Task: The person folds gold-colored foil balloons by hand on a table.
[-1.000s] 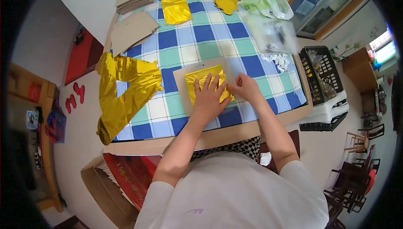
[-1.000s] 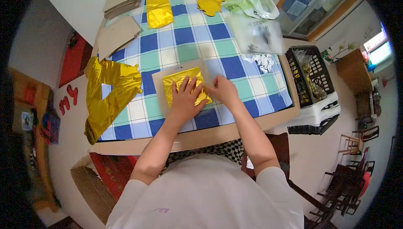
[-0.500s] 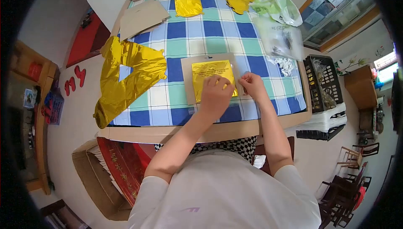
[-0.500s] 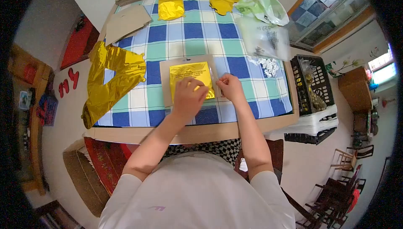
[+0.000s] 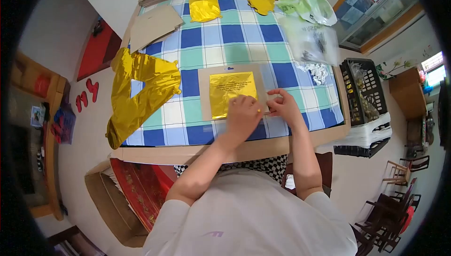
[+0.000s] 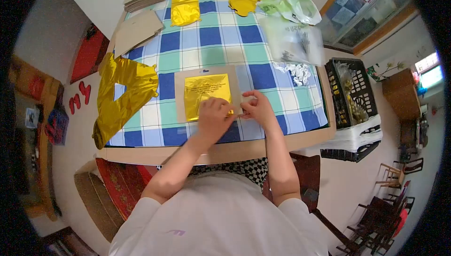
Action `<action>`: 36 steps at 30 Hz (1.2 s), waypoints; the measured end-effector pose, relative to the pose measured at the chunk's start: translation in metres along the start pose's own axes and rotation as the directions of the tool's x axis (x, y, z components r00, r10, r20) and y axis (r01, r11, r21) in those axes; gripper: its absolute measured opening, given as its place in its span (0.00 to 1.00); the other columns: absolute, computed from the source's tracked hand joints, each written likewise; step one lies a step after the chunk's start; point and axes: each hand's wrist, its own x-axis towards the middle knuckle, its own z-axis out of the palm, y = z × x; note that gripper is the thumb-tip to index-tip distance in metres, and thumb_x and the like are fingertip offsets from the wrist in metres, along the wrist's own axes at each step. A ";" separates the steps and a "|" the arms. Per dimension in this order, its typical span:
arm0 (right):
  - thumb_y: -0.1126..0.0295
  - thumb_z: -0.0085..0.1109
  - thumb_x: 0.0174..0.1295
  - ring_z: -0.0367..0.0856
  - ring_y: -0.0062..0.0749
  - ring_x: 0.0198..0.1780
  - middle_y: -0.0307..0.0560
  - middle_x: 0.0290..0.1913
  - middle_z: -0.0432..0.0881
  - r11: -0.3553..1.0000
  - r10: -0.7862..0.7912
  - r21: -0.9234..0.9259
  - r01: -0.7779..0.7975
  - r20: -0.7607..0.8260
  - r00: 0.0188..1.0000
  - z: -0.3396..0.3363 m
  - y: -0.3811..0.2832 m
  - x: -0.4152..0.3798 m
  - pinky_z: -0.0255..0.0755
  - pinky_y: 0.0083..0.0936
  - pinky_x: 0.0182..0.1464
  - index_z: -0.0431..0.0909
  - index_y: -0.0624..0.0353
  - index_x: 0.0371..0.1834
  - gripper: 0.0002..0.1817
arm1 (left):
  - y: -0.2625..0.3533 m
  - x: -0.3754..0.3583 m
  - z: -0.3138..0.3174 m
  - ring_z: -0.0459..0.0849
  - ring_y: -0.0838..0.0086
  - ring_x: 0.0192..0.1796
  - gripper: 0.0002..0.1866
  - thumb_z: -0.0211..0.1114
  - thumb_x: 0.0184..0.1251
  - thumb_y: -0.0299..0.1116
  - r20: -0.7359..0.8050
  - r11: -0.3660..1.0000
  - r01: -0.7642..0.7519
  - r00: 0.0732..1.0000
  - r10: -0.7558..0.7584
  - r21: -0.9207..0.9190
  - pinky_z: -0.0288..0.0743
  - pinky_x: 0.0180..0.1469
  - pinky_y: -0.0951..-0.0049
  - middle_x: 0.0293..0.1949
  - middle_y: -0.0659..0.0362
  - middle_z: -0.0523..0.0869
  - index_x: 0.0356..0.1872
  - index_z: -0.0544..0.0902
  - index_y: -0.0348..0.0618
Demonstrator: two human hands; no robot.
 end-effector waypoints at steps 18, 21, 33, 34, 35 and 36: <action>0.67 0.64 0.61 0.82 0.28 0.22 0.47 0.24 0.78 0.950 -0.049 -0.312 0.026 -0.066 0.997 0.010 0.007 0.005 0.72 0.25 0.21 0.75 0.61 0.45 0.14 | -0.024 -0.007 -0.012 0.66 0.57 0.68 0.25 0.66 0.62 0.41 0.047 0.994 0.012 0.999 -0.017 0.104 0.52 0.68 0.42 0.64 0.53 0.72 0.61 0.75 0.54; 0.63 0.64 0.61 0.81 0.31 0.19 0.50 0.23 0.79 0.835 -0.110 -0.549 0.045 -0.087 0.990 0.018 -0.001 0.010 0.69 0.29 0.19 0.74 0.60 0.41 0.14 | -0.030 -0.011 -0.008 0.63 0.55 0.71 0.25 0.64 0.64 0.43 0.134 0.993 -0.012 0.991 -0.003 0.114 0.48 0.69 0.37 0.66 0.52 0.69 0.63 0.74 0.54; 0.73 0.64 0.60 0.82 0.27 0.22 0.45 0.27 0.81 0.991 0.012 -0.130 -0.013 -0.007 1.000 0.002 0.005 0.006 0.80 0.22 0.25 0.74 0.66 0.41 0.11 | -0.015 -0.003 -0.014 0.71 0.62 0.62 0.17 0.70 0.55 0.39 0.020 0.989 -0.073 0.997 0.071 0.131 0.58 0.63 0.45 0.54 0.57 0.78 0.47 0.83 0.54; 0.74 0.64 0.60 0.82 0.27 0.22 0.45 0.26 0.81 0.992 0.007 -0.122 -0.009 -0.010 1.000 0.001 0.005 0.006 0.79 0.22 0.25 0.74 0.66 0.41 0.11 | -0.010 -0.001 -0.015 0.73 0.63 0.60 0.15 0.72 0.52 0.37 -0.001 0.986 -0.107 0.994 0.108 0.125 0.61 0.61 0.48 0.51 0.59 0.80 0.44 0.84 0.54; 0.75 0.64 0.60 0.82 0.26 0.22 0.45 0.26 0.81 0.993 0.006 -0.115 -0.007 -0.011 1.000 0.002 0.004 0.004 0.79 0.22 0.24 0.75 0.67 0.41 0.10 | -0.003 -0.003 -0.012 0.74 0.65 0.57 0.14 0.72 0.50 0.36 0.040 0.988 -0.119 0.992 0.116 0.094 0.62 0.58 0.51 0.47 0.60 0.80 0.41 0.84 0.53; 0.75 0.64 0.59 0.82 0.26 0.22 0.45 0.26 0.81 0.994 0.002 -0.107 -0.003 -0.010 1.000 0.003 0.003 0.004 0.78 0.21 0.24 0.75 0.67 0.40 0.10 | 0.005 -0.003 -0.009 0.75 0.67 0.53 0.13 0.73 0.48 0.35 0.080 0.990 -0.129 0.989 0.124 0.065 0.63 0.56 0.54 0.44 0.62 0.80 0.38 0.84 0.52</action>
